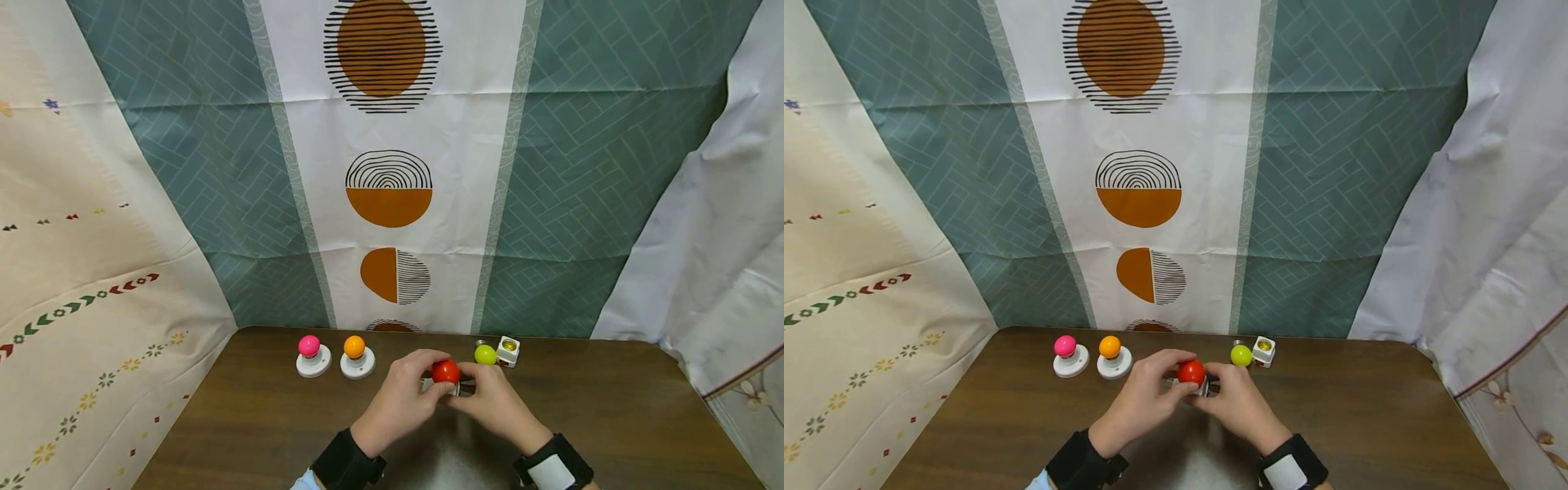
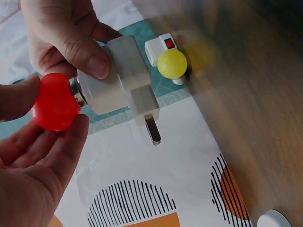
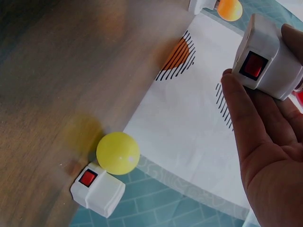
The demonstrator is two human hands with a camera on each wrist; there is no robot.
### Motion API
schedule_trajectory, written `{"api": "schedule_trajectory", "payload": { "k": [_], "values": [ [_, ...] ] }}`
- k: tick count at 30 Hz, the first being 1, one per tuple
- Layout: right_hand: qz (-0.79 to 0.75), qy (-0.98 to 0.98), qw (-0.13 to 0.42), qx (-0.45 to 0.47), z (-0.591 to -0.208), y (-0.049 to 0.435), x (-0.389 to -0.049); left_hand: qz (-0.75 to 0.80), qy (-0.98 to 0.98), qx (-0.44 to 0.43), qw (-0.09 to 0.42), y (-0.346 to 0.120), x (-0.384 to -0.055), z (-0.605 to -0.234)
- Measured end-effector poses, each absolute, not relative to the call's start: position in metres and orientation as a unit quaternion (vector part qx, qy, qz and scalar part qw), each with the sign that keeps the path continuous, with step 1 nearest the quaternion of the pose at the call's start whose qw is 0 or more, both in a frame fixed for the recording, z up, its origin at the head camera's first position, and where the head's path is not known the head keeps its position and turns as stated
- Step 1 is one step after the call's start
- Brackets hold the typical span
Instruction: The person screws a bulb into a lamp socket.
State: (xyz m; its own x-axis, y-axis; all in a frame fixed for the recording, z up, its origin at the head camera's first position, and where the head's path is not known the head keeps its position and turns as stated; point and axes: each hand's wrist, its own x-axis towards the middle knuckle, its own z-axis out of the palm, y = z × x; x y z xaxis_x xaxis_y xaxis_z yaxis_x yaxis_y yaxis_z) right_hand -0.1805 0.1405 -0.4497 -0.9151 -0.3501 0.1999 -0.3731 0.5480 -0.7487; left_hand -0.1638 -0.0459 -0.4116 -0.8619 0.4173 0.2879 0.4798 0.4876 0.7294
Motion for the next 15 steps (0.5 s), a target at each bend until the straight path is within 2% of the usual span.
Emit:
{"api": "schedule_trajectory", "payload": {
  "k": [6,15],
  "values": [
    [0.425,-0.882,0.011,0.204,-0.4495,0.1413,-0.1823,-0.436,-0.853,-0.286,0.035,-0.0458,-0.1646,-0.4121],
    [0.426,-0.877,0.022,0.219,-0.4517,0.1413,-0.1813,-0.444,-0.854,-0.258,0.083,-0.0458,-0.1640,-0.4119]
  ]
}}
